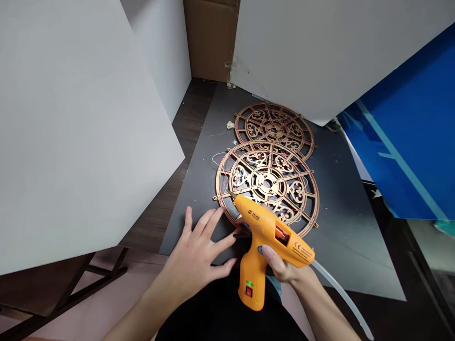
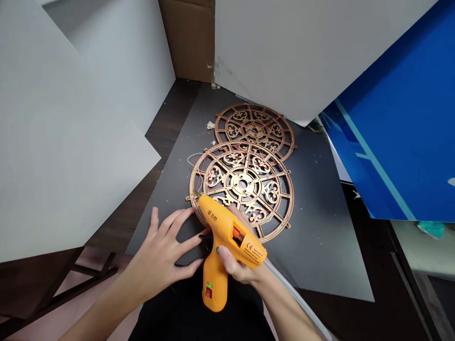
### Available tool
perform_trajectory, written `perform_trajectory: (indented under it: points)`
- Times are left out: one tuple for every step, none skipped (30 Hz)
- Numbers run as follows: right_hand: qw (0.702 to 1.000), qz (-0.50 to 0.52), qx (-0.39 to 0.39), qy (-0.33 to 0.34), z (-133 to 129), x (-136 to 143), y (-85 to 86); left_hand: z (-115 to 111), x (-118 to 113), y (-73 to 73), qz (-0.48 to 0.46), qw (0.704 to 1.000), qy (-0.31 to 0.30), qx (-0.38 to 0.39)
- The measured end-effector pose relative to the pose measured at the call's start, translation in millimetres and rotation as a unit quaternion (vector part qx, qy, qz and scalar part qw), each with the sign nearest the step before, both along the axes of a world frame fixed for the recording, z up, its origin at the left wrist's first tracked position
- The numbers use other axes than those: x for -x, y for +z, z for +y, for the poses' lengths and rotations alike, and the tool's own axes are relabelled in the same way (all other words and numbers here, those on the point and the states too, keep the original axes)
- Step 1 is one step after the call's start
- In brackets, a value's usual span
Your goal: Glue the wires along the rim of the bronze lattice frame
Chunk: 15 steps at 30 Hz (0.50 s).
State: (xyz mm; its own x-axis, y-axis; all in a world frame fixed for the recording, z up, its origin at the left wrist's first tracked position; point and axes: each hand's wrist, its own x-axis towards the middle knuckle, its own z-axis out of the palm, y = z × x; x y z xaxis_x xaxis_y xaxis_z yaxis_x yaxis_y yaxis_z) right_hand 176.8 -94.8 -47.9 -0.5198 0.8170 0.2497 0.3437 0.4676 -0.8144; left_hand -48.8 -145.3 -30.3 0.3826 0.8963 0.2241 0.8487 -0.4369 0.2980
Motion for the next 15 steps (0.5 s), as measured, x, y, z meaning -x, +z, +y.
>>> perform_trajectory:
  points:
    - [1.000,-0.003,-0.006,0.005,-0.2,-0.8,-1.0,1.6,2.3,-0.8,0.001,1.000,-0.008,-0.001]
    - [1.000,-0.005,-0.008,0.006,-0.5,-1.7,-2.1,3.2,4.5,-1.6,0.002,1.000,-0.015,-0.002]
    - [1.000,-0.007,-0.005,0.007,-0.9,-2.8,-3.2,4.8,6.5,-2.1,0.005,1.000,-0.022,-0.004]
    - [1.000,-0.007,0.001,0.007,-1.4,-3.9,-4.3,6.3,8.3,-2.5,0.009,1.000,-0.029,-0.005]
    - [1.000,-0.007,0.008,0.006,-1.8,-5.0,-5.3,7.7,9.9,-2.5,0.014,0.999,-0.037,-0.005]
    - [1.000,-0.004,0.014,0.002,-2.2,-6.0,-6.0,8.9,11.2,-2.2,0.020,0.999,-0.044,-0.005]
    - [1.000,-0.002,0.020,-0.004,-2.5,-6.7,-6.3,10.0,12.3,-1.7,0.025,0.998,-0.049,-0.004]
    - [1.000,0.001,0.024,-0.010,-2.5,-7.1,-6.1,10.7,13.2,-1.1,0.031,0.998,-0.054,-0.002]
    - [1.000,0.004,0.027,-0.015,-2.4,-7.0,-5.4,11.2,13.8,-0.5,0.035,0.998,-0.056,0.000]
    - [0.999,0.007,0.030,-0.017,-2.0,-6.6,-4.2,11.4,14.2,0.1,0.038,0.998,-0.055,0.003]
    - [0.999,0.008,0.032,-0.016,-1.5,-5.8,-2.7,11.5,14.5,0.5,0.040,0.998,-0.052,0.005]
    - [0.999,0.008,0.033,-0.013,-1.0,-4.9,-1.1,11.6,14.7,0.7,0.041,0.998,-0.049,0.005]
    - [0.999,0.009,0.033,-0.009,-0.6,-4.0,0.3,11.8,14.8,0.7,0.041,0.998,-0.046,0.003]
    - [0.999,0.011,0.033,-0.008,-0.5,-3.2,1.3,12.2,14.9,0.7,0.041,0.998,-0.045,0.000]
    - [0.999,0.012,0.034,-0.009,-0.7,-2.6,1.6,12.7,15.1,0.6,0.043,0.998,-0.047,-0.003]
